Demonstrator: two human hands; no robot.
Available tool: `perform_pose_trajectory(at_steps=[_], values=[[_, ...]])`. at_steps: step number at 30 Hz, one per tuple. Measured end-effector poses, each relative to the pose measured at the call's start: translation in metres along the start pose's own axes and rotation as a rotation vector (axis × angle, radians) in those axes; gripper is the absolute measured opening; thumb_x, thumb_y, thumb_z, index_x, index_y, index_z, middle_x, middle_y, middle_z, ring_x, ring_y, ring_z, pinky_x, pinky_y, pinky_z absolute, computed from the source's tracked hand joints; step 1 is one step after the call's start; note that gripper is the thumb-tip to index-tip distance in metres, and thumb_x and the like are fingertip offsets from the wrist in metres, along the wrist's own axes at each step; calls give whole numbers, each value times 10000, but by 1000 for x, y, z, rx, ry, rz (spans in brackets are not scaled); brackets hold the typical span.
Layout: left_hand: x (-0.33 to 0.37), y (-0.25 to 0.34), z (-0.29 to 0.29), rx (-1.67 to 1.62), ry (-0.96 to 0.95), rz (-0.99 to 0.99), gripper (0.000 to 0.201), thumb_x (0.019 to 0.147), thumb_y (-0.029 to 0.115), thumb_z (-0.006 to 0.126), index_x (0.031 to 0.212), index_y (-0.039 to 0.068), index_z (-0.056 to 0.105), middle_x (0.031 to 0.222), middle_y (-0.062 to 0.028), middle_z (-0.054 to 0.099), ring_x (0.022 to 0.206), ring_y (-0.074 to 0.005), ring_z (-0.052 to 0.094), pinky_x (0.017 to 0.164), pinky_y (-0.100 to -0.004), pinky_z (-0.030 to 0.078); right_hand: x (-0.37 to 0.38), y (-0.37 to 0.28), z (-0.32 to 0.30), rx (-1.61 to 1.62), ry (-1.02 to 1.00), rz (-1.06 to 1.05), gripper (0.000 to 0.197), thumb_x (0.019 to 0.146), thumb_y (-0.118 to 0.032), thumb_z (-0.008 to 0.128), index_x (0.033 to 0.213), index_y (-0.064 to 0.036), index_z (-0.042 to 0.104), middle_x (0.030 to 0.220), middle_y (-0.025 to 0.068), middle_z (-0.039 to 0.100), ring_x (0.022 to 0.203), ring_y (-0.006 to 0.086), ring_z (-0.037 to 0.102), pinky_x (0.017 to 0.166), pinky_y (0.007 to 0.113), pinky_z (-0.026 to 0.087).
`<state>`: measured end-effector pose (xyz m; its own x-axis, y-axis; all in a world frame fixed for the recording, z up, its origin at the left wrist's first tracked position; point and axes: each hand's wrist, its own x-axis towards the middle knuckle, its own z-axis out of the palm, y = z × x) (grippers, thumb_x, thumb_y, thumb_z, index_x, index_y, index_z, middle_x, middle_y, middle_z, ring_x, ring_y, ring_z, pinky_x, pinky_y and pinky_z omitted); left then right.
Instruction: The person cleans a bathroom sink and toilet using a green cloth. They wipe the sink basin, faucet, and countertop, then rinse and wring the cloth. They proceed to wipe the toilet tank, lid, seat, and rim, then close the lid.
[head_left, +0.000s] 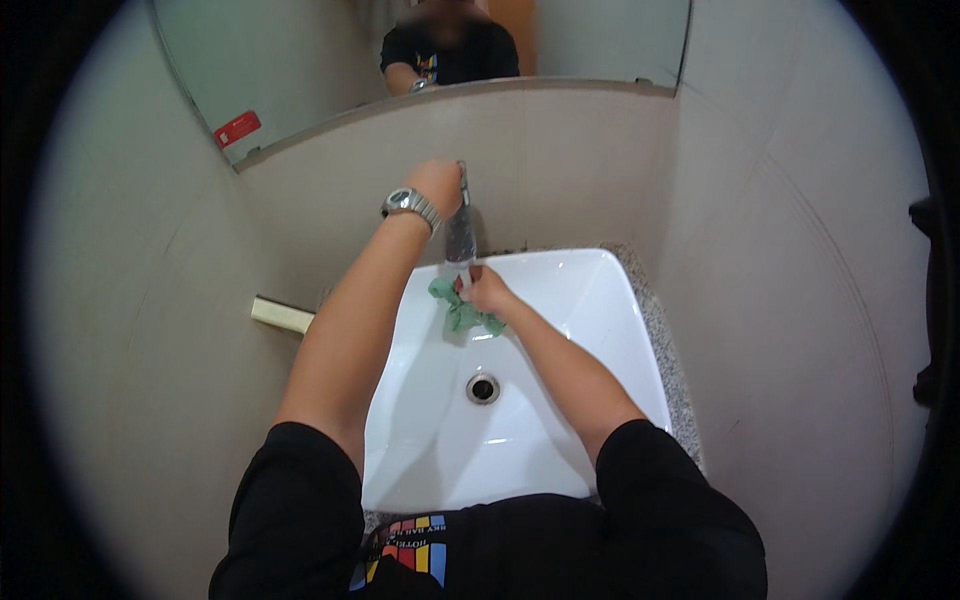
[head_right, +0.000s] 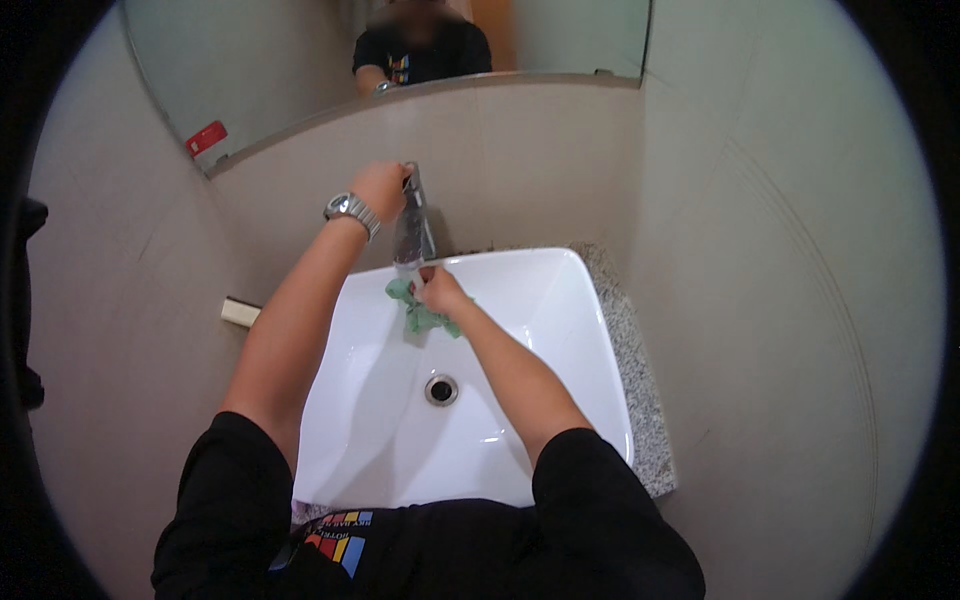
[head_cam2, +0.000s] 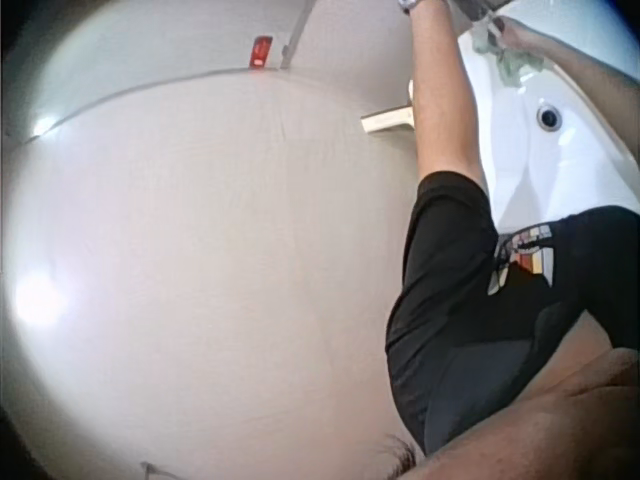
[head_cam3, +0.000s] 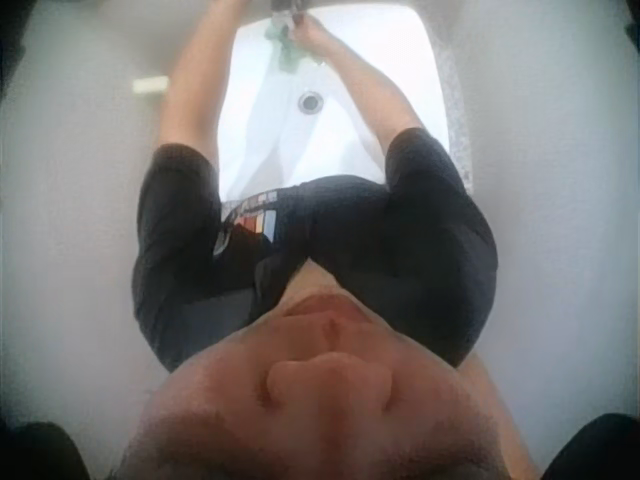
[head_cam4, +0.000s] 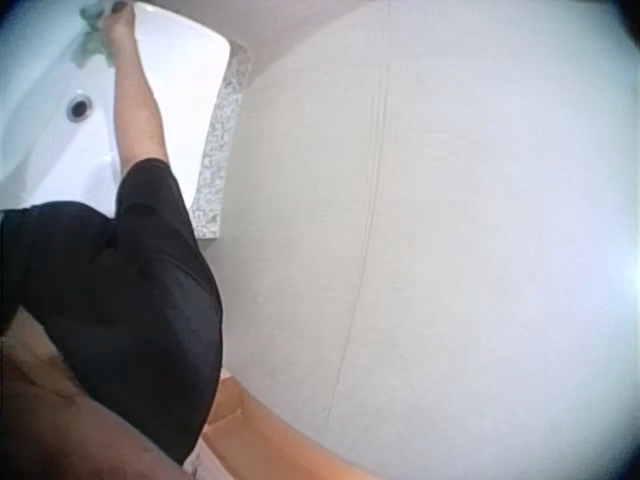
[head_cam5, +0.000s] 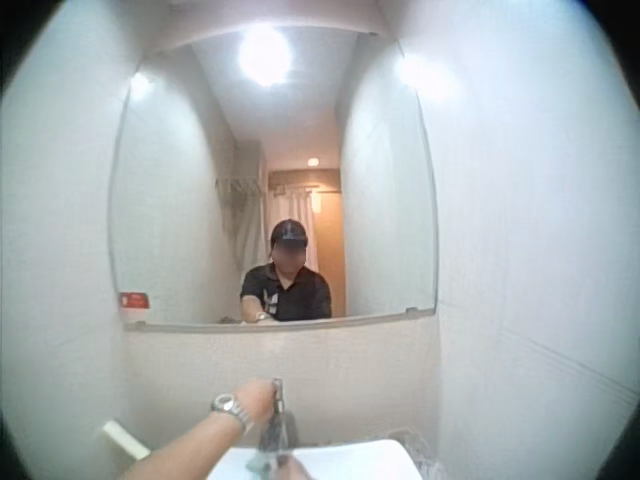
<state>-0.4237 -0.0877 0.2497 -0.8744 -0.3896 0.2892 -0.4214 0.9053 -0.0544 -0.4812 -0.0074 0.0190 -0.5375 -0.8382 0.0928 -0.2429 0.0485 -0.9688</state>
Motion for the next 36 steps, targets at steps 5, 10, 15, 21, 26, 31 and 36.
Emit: perform_pose_trajectory(at_steps=[5, 10, 15, 21, 26, 31, 36], values=[[-11, -24, 10, -195, 41, 65, 469, 770, 64, 652, 1234, 111, 596, 1117, -148, 653, 1008, -294, 636, 870, -400, 498, -18, -23, -8, -72, -208, 31, 187, 722, -38, 649, 907, -36, 666, 856, 69, 664, 807, 190, 620, 752, 314, 484], [-61, -48, 98, -1502, 397, -528, 459, 870, 366, 630, 1240, 109, 540, 1091, -38, 601, 1018, -190, 558, 849, -364, 456, -15, -19, -19, 47, -354, 17, 316, 701, 26, 664, 1009, -29, 619, 961, 74, 633, 894, 195, 607, 816, 319, 477], [-136, -15, 176, -1496, -259, -863, 251, 925, 350, 575, 1057, 137, 575, 946, -10, 612, 775, -130, 581, 686, -295, 469, -23, -23, -15, -55, -260, -132, 608, 668, 11, 726, 1215, -32, 466, 1125, 108, 591, 990, 226, 594, 853, 331, 485], [-144, -1, 178, -1723, 84, -782, 188, 931, 175, 563, 1107, 110, 550, 922, -9, 604, 775, -124, 585, 699, -294, 484, -41, 5, -25, -414, -178, -26, 432, 670, -179, 816, 1005, -12, 601, 917, 105, 629, 837, 234, 607, 775, 344, 496], [-163, -30, 209, -1373, 306, -816, 304, 862, 120, 648, 1137, 110, 520, 940, -40, 577, 777, -148, 572, 629, -315, 496, -43, -1, -39, -129, -83, 115, 265, 745, -242, 770, 830, -14, 663, 741, 57, 632, 676, 173, 583, 651, 324, 474], [-182, -39, 223, -1167, 106, -979, 411, 807, 174, 720, 1150, 99, 506, 922, -32, 556, 726, -145, 542, 566, -299, 475, -39, -27, -46, 300, 14, 259, 179, 827, -172, 676, 919, -20, 659, 812, 40, 645, 727, 126, 579, 664, 285, 458], [-166, 2, 210, -785, 358, -266, 720, 697, 288, 802, 1268, 32, 445, 1181, -199, 526, 1095, -312, 532, 945, -361, 439, -35, -34, -41, 207, -131, 206, 158, 857, -129, 592, 968, -31, 648, 870, 52, 642, 791, 144, 597, 704, 295, 468]])
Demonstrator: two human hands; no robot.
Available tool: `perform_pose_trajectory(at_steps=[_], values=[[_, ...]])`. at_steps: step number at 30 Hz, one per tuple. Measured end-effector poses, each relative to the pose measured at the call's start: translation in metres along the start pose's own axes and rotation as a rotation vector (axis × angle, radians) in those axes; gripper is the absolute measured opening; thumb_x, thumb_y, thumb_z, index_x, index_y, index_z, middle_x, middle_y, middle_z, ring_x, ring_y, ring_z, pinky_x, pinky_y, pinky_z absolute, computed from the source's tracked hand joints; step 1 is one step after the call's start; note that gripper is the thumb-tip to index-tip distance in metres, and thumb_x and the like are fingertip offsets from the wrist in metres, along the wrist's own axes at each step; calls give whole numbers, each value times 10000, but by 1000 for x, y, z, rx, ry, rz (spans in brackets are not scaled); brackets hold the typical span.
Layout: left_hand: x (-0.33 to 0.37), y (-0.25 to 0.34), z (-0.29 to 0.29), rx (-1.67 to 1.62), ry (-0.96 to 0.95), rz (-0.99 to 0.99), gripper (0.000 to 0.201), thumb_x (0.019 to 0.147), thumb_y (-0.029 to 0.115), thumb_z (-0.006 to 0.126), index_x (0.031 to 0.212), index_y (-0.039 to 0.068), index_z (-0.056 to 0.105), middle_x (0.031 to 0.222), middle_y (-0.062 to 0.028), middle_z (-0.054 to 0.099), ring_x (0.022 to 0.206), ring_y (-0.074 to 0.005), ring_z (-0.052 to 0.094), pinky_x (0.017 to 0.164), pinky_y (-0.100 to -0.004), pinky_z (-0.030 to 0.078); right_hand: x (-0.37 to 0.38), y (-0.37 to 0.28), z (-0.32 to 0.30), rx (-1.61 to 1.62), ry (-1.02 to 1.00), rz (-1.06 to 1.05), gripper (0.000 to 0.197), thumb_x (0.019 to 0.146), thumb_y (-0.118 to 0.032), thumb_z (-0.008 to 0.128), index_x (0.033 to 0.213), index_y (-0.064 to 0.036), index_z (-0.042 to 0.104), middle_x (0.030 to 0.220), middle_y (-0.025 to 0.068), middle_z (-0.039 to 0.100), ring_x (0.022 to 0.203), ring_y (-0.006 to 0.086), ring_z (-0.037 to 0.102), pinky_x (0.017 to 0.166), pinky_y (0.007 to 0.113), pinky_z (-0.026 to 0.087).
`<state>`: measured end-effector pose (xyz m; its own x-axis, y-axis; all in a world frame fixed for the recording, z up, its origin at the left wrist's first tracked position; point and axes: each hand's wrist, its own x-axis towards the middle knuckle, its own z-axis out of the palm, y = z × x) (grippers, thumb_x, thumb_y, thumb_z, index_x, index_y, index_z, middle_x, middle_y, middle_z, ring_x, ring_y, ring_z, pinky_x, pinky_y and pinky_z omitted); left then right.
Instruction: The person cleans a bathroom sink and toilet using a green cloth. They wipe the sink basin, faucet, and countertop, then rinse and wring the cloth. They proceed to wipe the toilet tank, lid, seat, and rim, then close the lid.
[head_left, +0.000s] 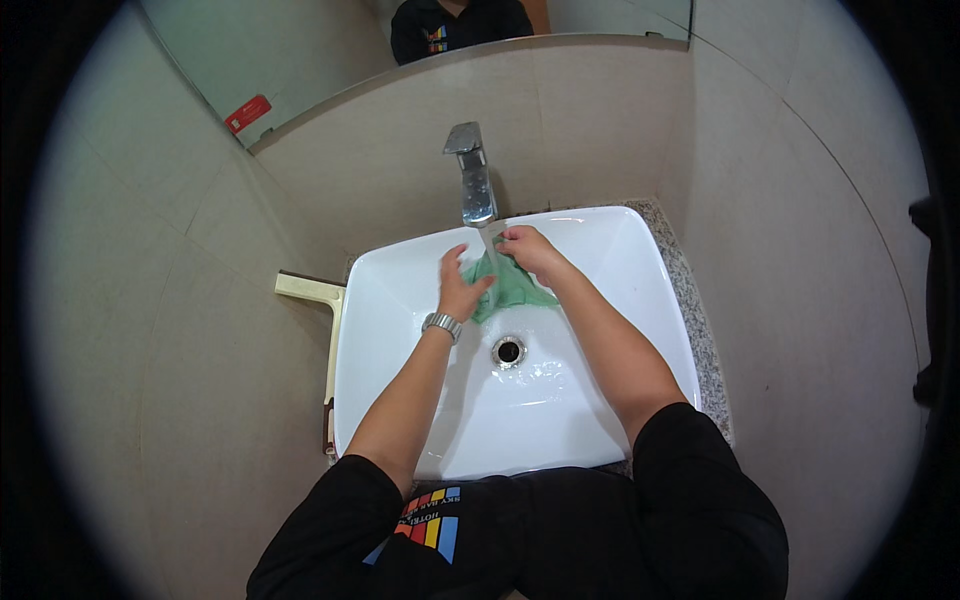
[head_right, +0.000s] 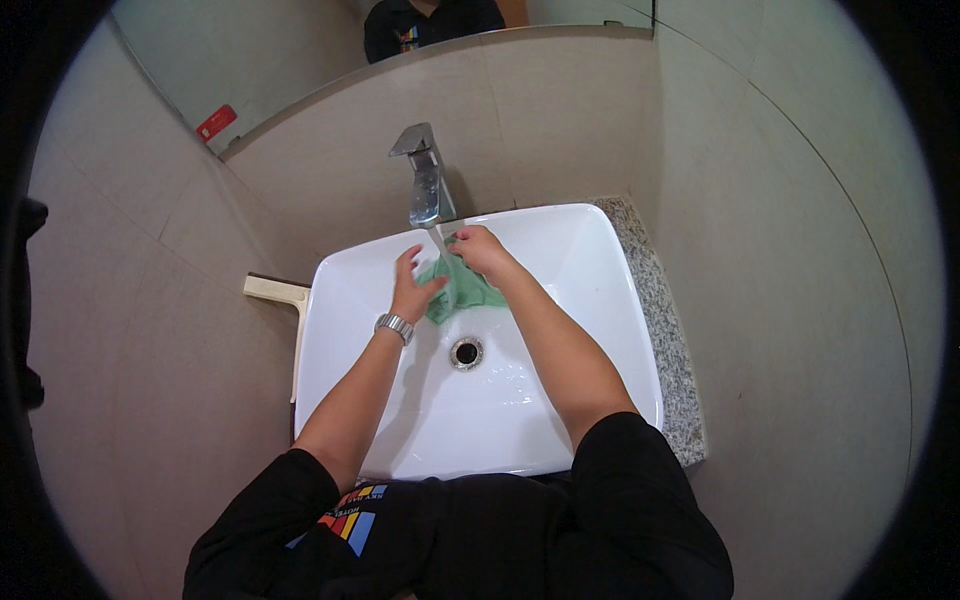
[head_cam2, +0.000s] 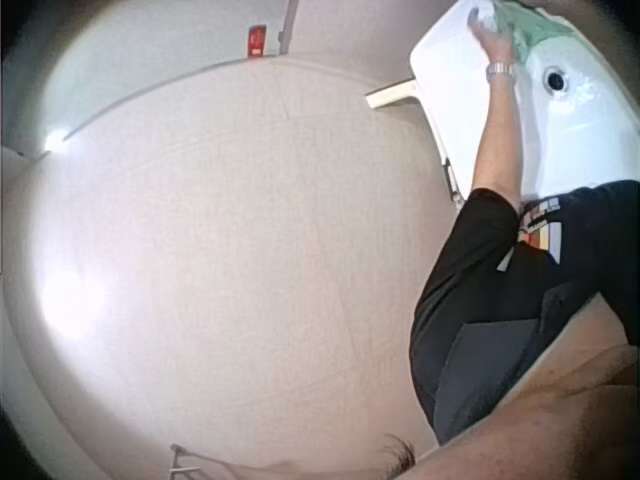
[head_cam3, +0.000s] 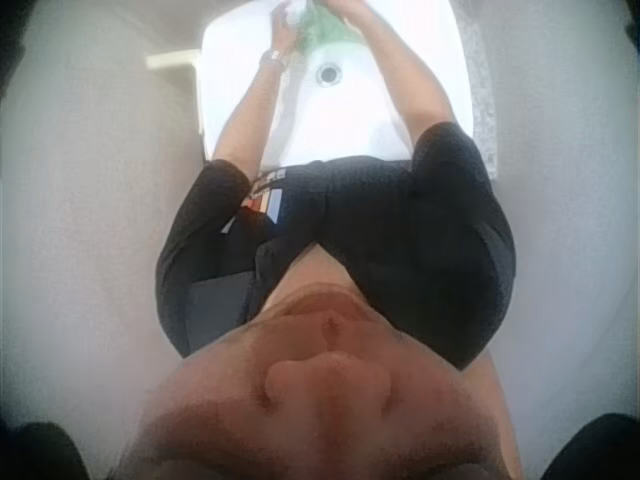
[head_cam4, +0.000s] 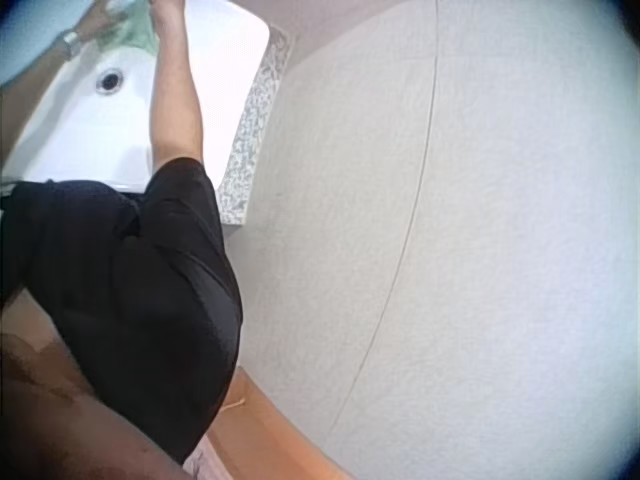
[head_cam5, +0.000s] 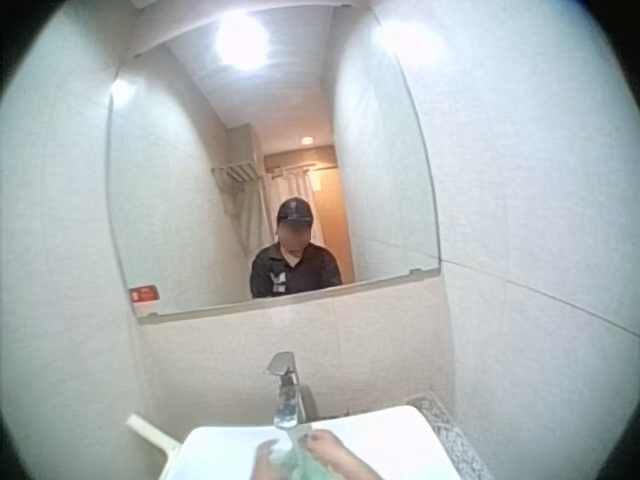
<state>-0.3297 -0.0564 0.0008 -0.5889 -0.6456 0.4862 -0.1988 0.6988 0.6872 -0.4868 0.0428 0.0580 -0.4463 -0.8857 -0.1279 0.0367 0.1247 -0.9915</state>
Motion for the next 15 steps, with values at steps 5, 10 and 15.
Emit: perform_pose_trajectory(at_steps=[5, 10, 15], values=[[14, 32, 10, -494, -358, -200, 711, 718, 166, 795, 1300, 12, 418, 1243, -102, 541, 1085, -162, 542, 922, -311, 452, -7, -30, 12, 745, -38, 113, 99, 802, -125, 558, 842, -58, 619, 792, 35, 581, 743, 169, 565, 672, 331, 446], [25, 24, 1, -216, -532, -459, 601, 720, 38, 754, 1245, 20, 463, 1131, -80, 596, 973, -149, 586, 811, -294, 497, -1, 1, -29, 228, 179, -2, 186, 812, -187, 529, 907, -72, 639, 899, 55, 632, 809, 229, 597, 723, 439, 485], [15, 38, -8, -476, -143, -453, 574, 658, -79, 676, 1188, 27, 481, 1020, -72, 587, 922, -182, 585, 799, -292, 495, -31, 2, 10, -226, 140, 388, 405, 905, -376, 499, 1116, -47, 605, 1120, 112, 626, 928, 233, 602, 782, 437, 492]])
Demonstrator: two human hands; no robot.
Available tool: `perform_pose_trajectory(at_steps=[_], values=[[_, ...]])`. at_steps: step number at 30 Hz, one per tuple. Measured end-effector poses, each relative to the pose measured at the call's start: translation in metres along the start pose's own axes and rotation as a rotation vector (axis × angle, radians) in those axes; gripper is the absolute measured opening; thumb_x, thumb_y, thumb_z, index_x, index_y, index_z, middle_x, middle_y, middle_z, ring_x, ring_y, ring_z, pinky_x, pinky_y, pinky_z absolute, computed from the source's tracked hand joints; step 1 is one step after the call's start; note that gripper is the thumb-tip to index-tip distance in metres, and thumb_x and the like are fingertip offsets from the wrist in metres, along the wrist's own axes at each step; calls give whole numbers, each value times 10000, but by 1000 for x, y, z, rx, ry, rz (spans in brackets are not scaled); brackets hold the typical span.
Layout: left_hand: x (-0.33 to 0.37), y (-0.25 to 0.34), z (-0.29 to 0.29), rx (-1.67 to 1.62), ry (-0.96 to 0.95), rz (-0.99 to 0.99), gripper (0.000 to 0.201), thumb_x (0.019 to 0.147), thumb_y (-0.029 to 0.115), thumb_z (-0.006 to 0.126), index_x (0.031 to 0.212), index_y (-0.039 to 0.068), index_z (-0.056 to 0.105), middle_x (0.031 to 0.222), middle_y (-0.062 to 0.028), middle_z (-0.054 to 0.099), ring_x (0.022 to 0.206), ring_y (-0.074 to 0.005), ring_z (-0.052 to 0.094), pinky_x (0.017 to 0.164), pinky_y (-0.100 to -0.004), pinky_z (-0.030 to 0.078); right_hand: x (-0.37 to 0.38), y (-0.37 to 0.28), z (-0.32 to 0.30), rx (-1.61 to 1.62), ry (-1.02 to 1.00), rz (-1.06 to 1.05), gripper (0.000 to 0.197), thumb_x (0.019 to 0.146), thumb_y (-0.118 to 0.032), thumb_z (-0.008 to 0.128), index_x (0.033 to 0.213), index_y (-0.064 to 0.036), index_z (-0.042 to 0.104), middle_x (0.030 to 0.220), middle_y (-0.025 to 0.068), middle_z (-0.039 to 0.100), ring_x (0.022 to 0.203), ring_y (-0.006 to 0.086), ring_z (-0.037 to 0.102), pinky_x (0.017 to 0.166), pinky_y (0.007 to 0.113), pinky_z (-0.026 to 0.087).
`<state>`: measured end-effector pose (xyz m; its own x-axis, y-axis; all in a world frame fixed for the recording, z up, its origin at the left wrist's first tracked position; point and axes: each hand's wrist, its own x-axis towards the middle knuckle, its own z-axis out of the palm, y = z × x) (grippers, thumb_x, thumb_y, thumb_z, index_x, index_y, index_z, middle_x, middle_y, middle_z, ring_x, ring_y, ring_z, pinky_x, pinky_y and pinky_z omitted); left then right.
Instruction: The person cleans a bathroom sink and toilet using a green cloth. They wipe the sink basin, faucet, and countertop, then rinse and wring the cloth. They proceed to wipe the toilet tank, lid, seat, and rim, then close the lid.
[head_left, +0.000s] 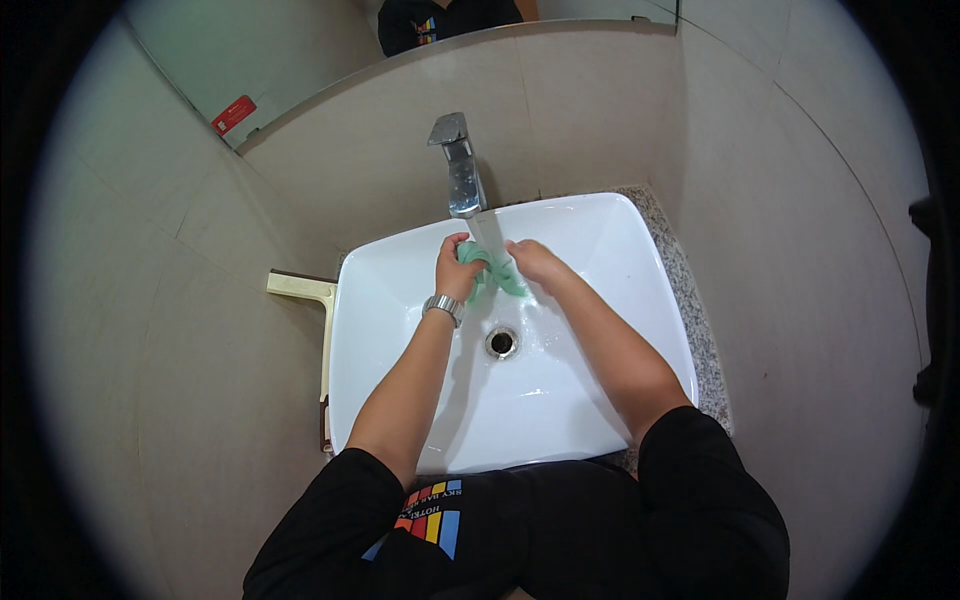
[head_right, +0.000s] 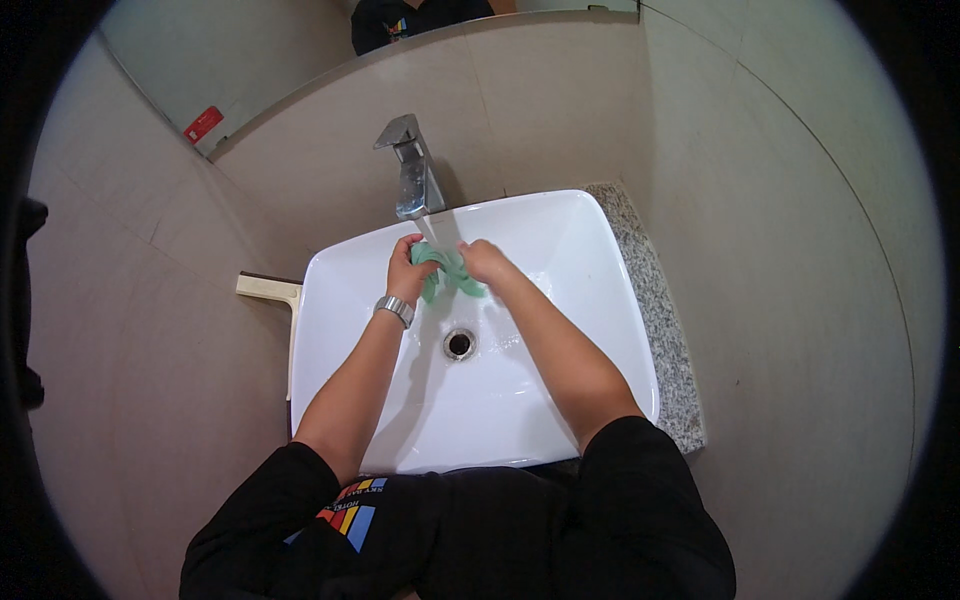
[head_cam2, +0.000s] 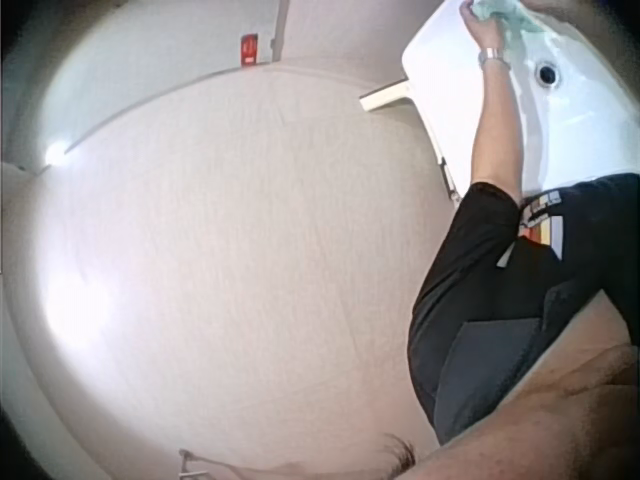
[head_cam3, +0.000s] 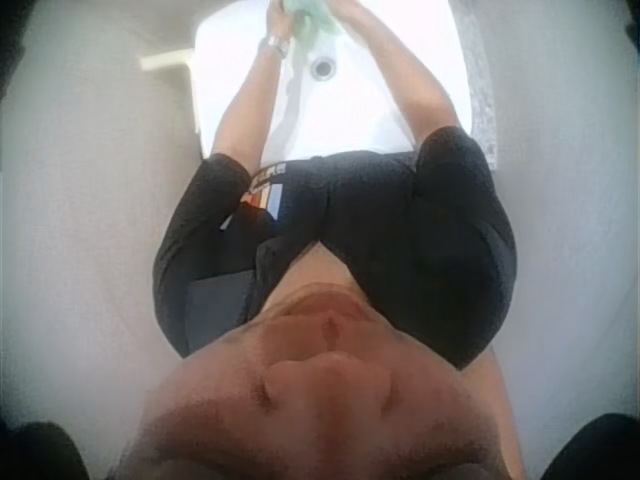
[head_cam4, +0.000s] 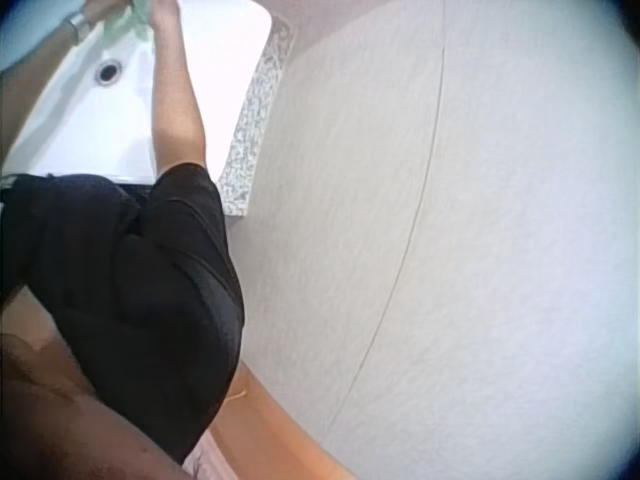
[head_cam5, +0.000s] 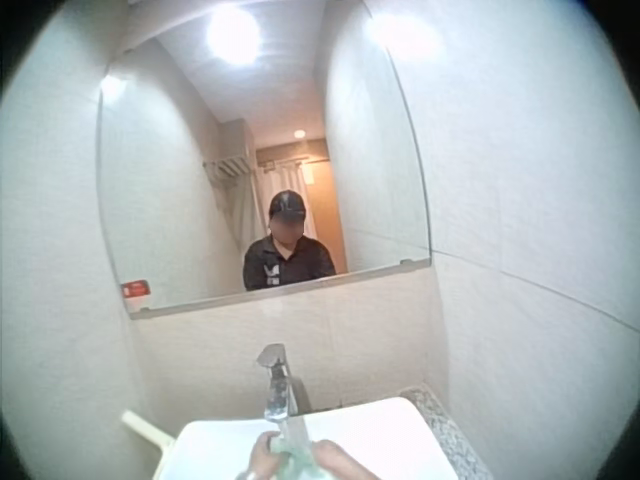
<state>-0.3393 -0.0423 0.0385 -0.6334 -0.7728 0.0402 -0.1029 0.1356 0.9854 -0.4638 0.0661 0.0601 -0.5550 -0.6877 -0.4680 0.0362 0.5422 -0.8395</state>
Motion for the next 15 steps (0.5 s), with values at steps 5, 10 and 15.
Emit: perform_pose_trajectory(at_steps=[5, 10, 15], values=[[-19, 14, 26, -214, -79, 107, 556, 642, -134, 548, 1167, 41, 490, 1047, -84, 566, 947, -196, 576, 822, -309, 496, -4, -10, 19, 934, -437, 238, 366, 963, -396, 437, 1163, -114, 558, 1152, 99, 589, 957, 256, 585, 762, 449, 474], [-5, -2, 24, -858, 34, -10, 378, 769, 7, 488, 1143, 47, 517, 1045, -91, 578, 941, -221, 580, 845, -343, 493, 30, -8, 26, 945, -262, 280, 228, 955, -322, 478, 1060, -151, 586, 1026, 65, 596, 897, 208, 570, 763, 408, 457], [42, -31, 12, -629, 93, -386, 310, 919, 297, 497, 1133, 78, 549, 981, -93, 626, 870, -249, 633, 742, -386, 529, 17, -16, 36, 855, -337, 144, 255, 935, -371, 533, 1053, -151, 585, 938, 54, 600, 815, 197, 580, 676, 369, 484]])
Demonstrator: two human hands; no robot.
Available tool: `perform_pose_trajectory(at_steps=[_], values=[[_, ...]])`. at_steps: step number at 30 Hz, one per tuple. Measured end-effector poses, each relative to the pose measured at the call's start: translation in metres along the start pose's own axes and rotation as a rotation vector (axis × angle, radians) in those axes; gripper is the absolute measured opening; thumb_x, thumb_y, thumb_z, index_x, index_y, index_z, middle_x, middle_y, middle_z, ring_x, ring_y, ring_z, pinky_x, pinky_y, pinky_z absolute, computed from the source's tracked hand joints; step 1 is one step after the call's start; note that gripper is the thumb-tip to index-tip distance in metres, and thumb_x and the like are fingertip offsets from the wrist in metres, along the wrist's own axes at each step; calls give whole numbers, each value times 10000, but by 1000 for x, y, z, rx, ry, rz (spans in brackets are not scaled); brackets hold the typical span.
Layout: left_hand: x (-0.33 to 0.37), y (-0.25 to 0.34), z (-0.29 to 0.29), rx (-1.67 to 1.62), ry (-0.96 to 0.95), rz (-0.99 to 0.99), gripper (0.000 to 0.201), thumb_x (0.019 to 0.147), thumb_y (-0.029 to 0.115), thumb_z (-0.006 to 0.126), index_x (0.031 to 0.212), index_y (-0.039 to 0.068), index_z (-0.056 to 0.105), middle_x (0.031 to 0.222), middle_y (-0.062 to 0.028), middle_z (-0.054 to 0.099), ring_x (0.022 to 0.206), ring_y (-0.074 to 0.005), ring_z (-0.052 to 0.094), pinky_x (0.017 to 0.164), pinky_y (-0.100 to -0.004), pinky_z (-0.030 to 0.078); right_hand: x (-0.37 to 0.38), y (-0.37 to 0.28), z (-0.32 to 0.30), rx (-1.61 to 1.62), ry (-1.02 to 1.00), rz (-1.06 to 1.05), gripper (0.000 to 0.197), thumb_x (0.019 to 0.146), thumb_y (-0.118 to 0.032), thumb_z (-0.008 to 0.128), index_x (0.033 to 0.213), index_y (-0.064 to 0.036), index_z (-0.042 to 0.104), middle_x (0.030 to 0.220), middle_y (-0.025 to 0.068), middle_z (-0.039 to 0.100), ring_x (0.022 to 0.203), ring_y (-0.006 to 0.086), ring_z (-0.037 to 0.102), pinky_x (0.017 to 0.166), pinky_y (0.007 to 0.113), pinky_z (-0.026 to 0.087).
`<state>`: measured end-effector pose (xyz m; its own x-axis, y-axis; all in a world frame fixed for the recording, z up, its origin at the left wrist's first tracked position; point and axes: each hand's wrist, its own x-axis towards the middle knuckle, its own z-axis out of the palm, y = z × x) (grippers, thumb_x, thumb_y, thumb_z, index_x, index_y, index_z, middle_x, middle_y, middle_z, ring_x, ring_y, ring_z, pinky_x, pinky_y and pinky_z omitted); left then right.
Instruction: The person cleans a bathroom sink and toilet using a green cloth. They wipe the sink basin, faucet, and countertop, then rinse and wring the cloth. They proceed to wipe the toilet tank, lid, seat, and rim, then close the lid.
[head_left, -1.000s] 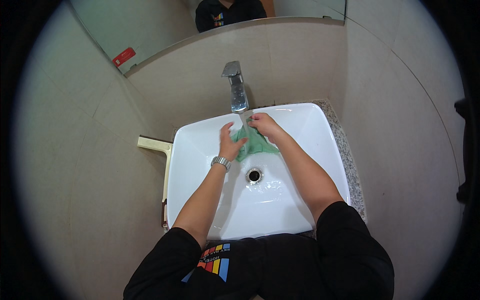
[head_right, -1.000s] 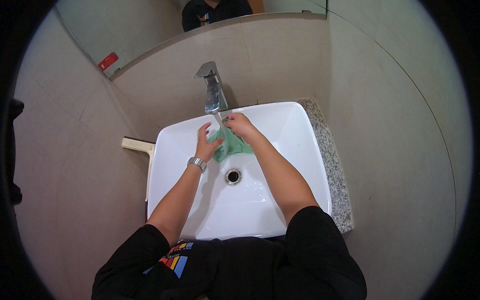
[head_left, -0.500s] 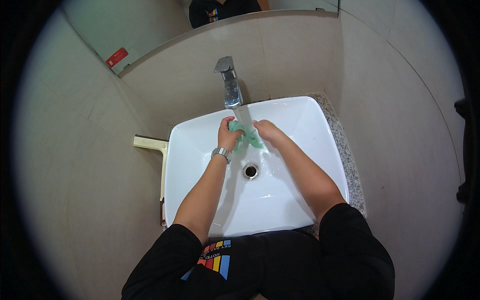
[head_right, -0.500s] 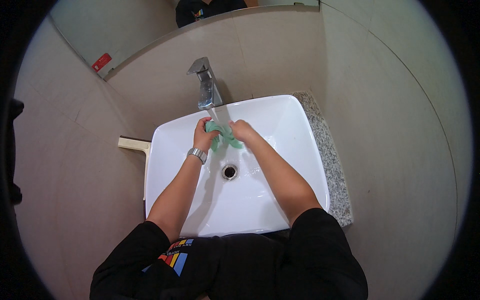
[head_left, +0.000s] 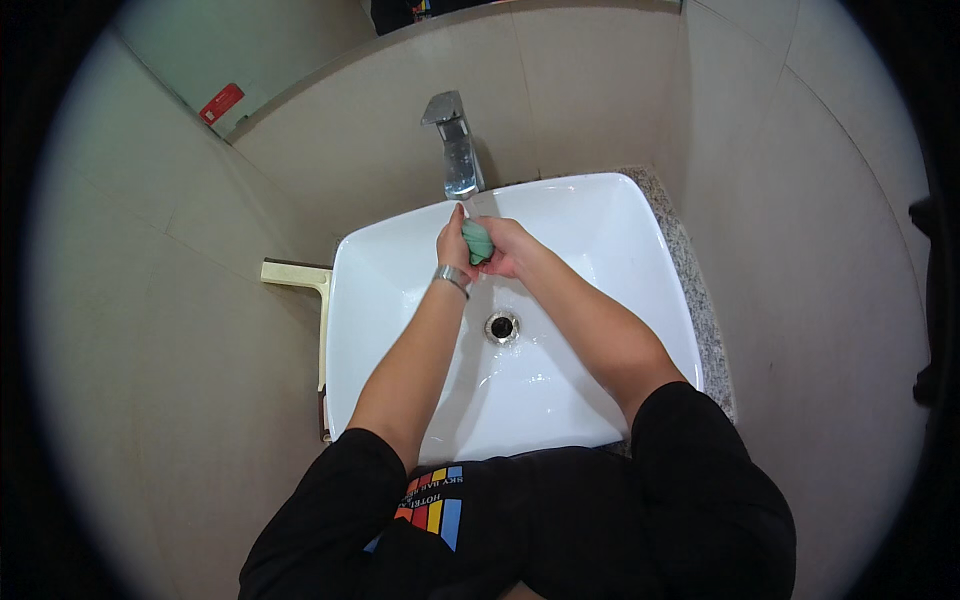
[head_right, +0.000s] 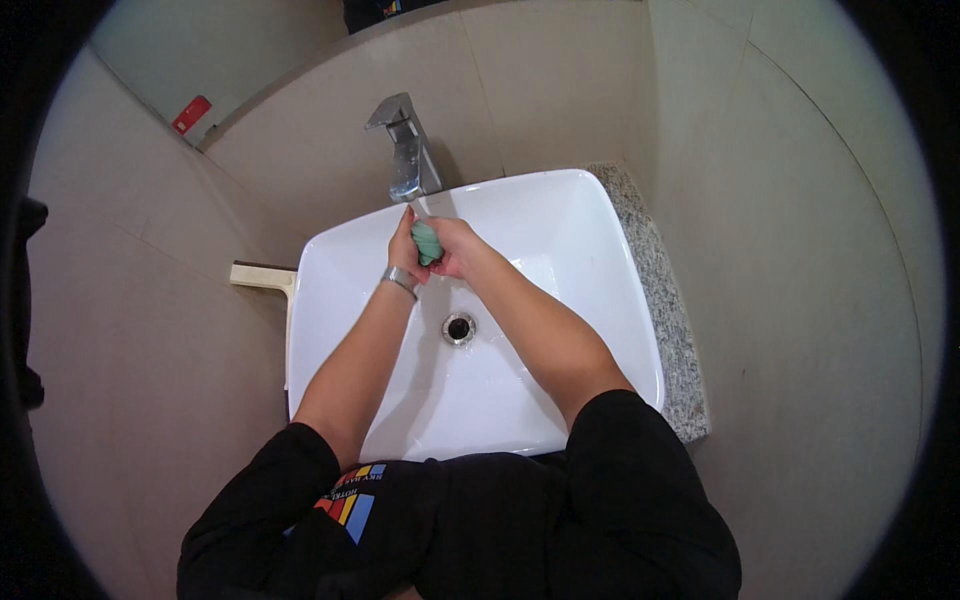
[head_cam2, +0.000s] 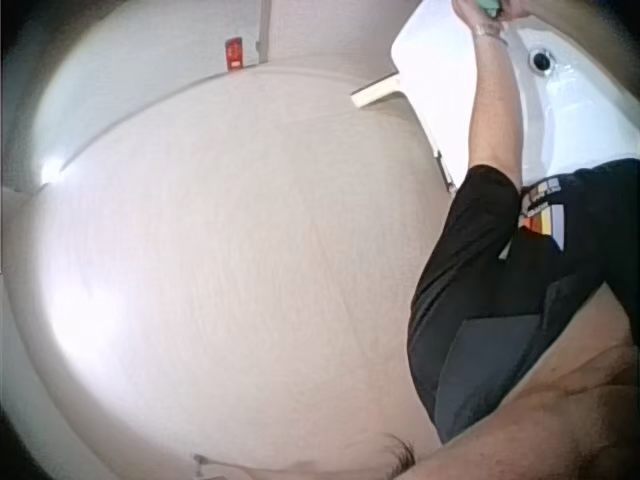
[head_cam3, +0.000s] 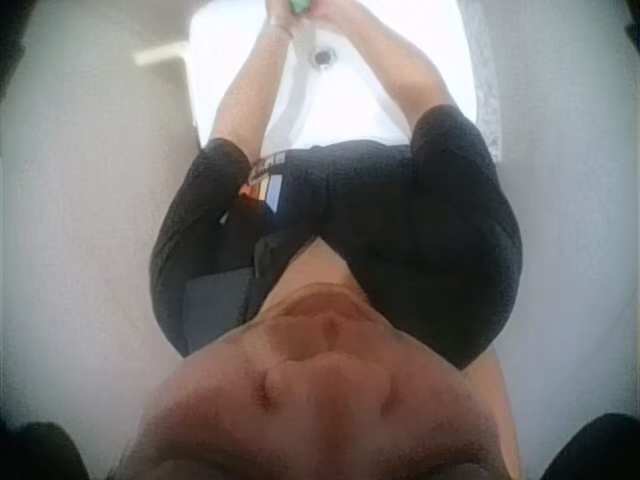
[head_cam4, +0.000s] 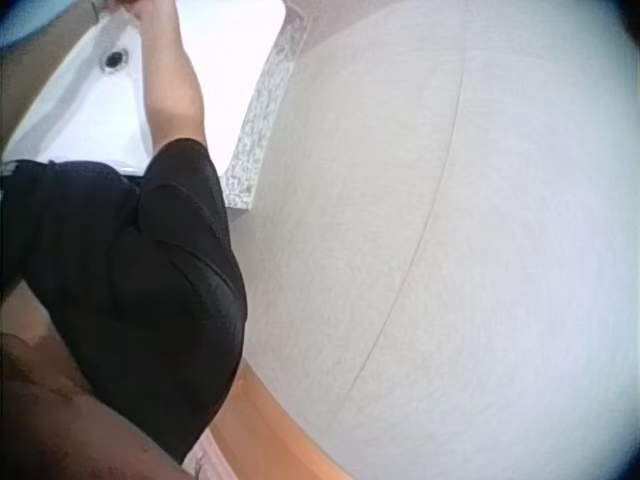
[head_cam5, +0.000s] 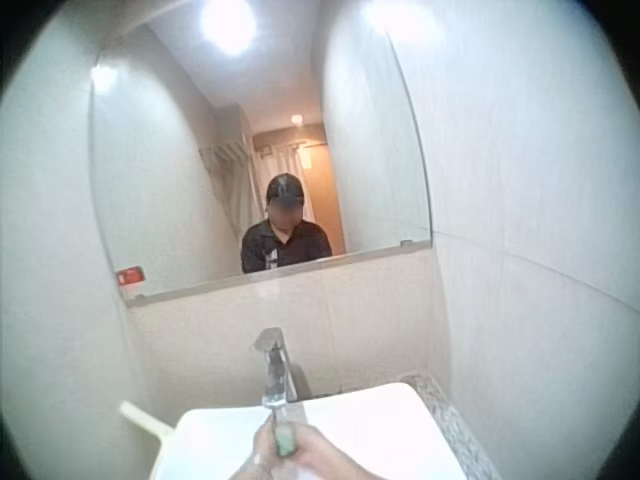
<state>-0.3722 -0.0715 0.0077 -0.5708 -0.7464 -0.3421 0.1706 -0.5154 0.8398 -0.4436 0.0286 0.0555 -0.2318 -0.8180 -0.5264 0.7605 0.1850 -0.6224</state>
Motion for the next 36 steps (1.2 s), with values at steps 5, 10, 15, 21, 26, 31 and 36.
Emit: perform_pose_trajectory(at_steps=[5, 10, 15, 21, 26, 31, 36], values=[[-4, 5, 6, 17, -203, 52, 201, 882, 180, 565, 1014, 30, 588, 918, -92, 635, 861, -240, 645, 730, -368, 540, -21, -7, -10, -194, -148, -30, 365, 893, -437, 616, 1038, -104, 580, 886, 33, 615, 714, 147, 607, 547, 254, 517], [-33, 5, 11, -19, -327, 117, 384, 870, 164, 629, 1199, 15, 499, 978, -102, 640, 985, -247, 615, 839, -381, 525, -25, 2, -20, -325, -212, -17, 299, 850, -281, 704, 1017, -67, 580, 846, 52, 626, 639, 136, 604, 481, 249, 506], [-38, 4, -3, 64, -440, 146, 496, 846, 151, 695, 1273, 11, 484, 954, -94, 638, 941, -221, 621, 825, -339, 524, -20, 11, -23, -571, -187, 18, 180, 833, -124, 694, 963, -46, 596, 813, 71, 632, 603, 143, 615, 454, 275, 500], [-43, 2, 4, 183, -225, 231, 271, 926, 172, 590, 1155, 27, 573, 726, -26, 563, 634, -119, 535, 578, -265, 461, -7, 28, -21, -1359, -135, -272, 147, 815, -80, 635, 940, -10, 599, 830, 169, 647, 658, 260, 659, 524, 347, 525], [-50, 2, 24, 282, 89, 249, 186, 975, 186, 484, 1067, 60, 585, 612, 2, 476, 510, -90, 432, 473, -243, 381, 0, 59, -30, -1589, 143, -847, 157, 845, -102, 555, 935, 25, 572, 910, 257, 636, 797, 394, 648, 695, 445, 535], [-38, 6, 24, 199, 170, 209, 180, 956, 175, 513, 1078, 58, 575, 637, -5, 501, 530, -103, 465, 487, -252, 403, -17, 49, -14, -1560, 340, -700, 229, 842, -60, 553, 1057, 20, 554, 963, 216, 651, 843, 349, 666, 717, 422, 551], [-29, 12, 22, 453, -144, 328, 261, 865, 84, 631, 1116, 45, 569, 856, -43, 579, 750, -149, 576, 661, -292, 496, 0, 8, -29, -802, -90, -162, 286, 785, -6, 637, 1056, -58, 562, 885, 103, 646, 771, 209, 651, 653, 346, 559]])
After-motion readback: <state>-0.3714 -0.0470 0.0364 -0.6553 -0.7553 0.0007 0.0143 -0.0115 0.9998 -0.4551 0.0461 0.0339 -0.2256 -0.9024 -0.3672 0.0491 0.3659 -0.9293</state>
